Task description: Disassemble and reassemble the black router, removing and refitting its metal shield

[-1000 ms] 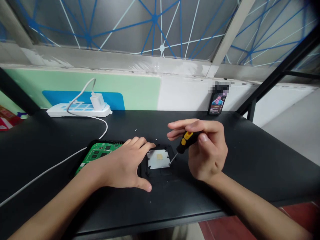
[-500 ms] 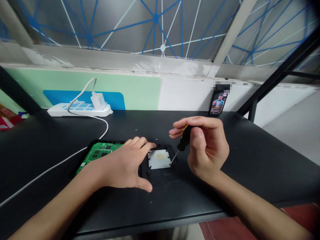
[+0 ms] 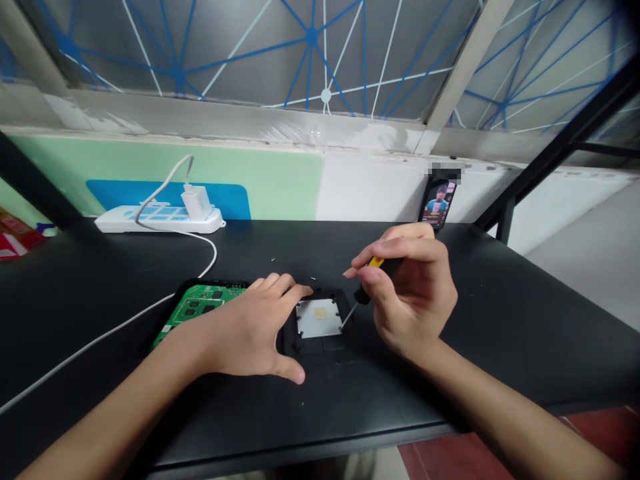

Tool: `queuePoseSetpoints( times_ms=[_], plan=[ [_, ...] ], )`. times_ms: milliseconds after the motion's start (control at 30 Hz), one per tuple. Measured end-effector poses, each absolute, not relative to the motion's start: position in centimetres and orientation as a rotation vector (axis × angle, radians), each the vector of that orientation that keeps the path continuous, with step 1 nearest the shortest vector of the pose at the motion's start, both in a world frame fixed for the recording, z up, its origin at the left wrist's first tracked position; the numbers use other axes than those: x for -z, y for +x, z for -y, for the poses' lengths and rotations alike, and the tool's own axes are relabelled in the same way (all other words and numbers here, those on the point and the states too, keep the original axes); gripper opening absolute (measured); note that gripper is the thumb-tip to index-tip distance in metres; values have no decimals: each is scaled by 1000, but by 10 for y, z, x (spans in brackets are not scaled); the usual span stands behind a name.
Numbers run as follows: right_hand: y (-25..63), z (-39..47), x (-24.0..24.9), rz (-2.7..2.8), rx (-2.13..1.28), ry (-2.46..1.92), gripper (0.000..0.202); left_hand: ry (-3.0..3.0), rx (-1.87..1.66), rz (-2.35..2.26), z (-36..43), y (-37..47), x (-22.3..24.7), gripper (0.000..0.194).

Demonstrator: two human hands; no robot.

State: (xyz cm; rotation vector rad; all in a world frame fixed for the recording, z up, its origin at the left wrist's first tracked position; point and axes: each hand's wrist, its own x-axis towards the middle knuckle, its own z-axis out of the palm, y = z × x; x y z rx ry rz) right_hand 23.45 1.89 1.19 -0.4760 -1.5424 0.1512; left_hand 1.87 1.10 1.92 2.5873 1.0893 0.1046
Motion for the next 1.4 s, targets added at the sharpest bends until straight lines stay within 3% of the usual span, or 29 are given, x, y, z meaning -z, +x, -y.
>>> queuePoseSetpoints(
  times_ms=[100,200,367,533,667,867,967,1067,1200,1300,1400],
  plan=[
    [234,-17,-12,1535,-133,-529,26,2592,-95,-1088,-12,19,-20,95],
    [233,-14,-11,1505,-285,-520,21,2593,-84,-1089,-12,19,-19,96],
    [232,-12,-8,1466,-490,-378,28,2591,-88,-1092,-11,19,-18,96],
    [233,-16,-8,1550,-261,-431,18,2585,-80,-1098,-11,19,-20,97],
    [234,-17,-10,1561,-92,-555,27,2583,-85,-1090,-11,20,-21,95],
    [233,-10,-9,1527,-413,-530,29,2584,-70,-1098,-11,20,-20,97],
    [231,-9,-9,1535,-414,-542,26,2578,-90,-1102,-11,19,-19,97],
    [236,-17,-14,1562,-269,-686,26,2567,-113,-1100,-12,17,-17,97],
    [259,-45,-21,1487,-179,-1135,43,2540,-117,-1102,-11,17,-16,99],
    [274,-65,-14,1910,-53,-1749,27,2534,-112,-1104,-11,17,-18,101],
    [274,-69,0,2076,-44,-1824,22,2520,-84,-1117,-10,18,-19,101]
  ],
)
